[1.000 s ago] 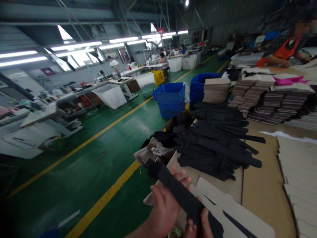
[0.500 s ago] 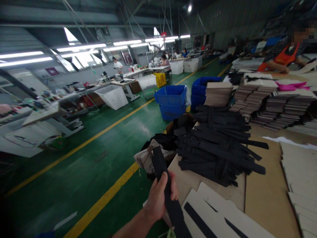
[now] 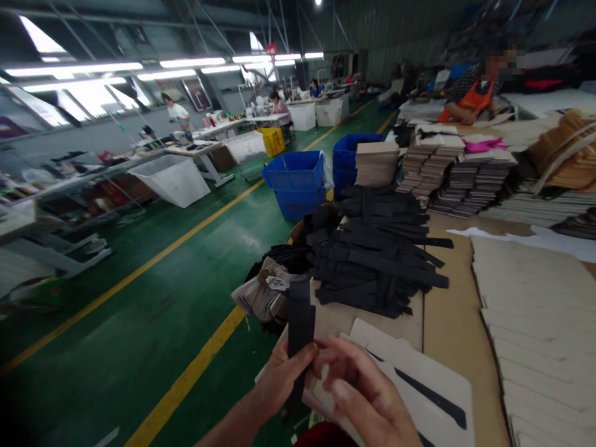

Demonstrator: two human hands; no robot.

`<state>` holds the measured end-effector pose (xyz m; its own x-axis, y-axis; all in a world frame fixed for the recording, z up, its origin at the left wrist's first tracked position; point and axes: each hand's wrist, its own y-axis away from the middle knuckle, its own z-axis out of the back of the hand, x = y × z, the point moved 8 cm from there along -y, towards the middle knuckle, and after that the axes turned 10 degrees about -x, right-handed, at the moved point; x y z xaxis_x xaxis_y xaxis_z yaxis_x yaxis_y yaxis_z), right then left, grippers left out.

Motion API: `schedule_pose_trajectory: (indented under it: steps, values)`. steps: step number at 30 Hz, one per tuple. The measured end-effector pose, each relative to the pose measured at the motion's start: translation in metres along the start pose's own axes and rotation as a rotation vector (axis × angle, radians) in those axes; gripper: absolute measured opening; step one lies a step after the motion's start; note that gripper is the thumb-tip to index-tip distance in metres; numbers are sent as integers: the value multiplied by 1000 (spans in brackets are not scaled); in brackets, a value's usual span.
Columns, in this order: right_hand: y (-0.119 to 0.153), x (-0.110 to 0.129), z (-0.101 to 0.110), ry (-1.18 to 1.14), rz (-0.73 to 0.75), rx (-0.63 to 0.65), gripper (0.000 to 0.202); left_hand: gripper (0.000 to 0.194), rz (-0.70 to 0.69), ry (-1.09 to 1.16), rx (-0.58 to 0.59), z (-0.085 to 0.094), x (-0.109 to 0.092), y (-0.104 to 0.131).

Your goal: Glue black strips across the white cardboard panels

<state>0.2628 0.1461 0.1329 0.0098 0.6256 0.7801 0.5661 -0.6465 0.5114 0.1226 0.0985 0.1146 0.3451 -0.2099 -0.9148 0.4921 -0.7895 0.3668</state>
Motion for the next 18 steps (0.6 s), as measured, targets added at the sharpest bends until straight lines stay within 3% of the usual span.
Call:
schedule_pose_trajectory:
  steps: [3, 5, 10, 13, 18]
  values:
    - [-8, 20, -15, 173, 291, -68, 57, 47, -15, -71, 45, -12, 2, 9]
    - [-9, 23, -22, 223, 373, -82, 53, 46, -48, -85, 68, -16, 1, 13]
    - [-9, 11, -17, 145, 349, -136, 40, 46, -113, -205, 88, -17, 3, 17]
    - [-9, 7, -10, 22, 356, -206, 25, 45, -60, -219, 99, -20, 12, 19]
    - [-10, -2, -7, 15, 364, -235, 29, 51, 54, -130, 102, -27, 32, 22]
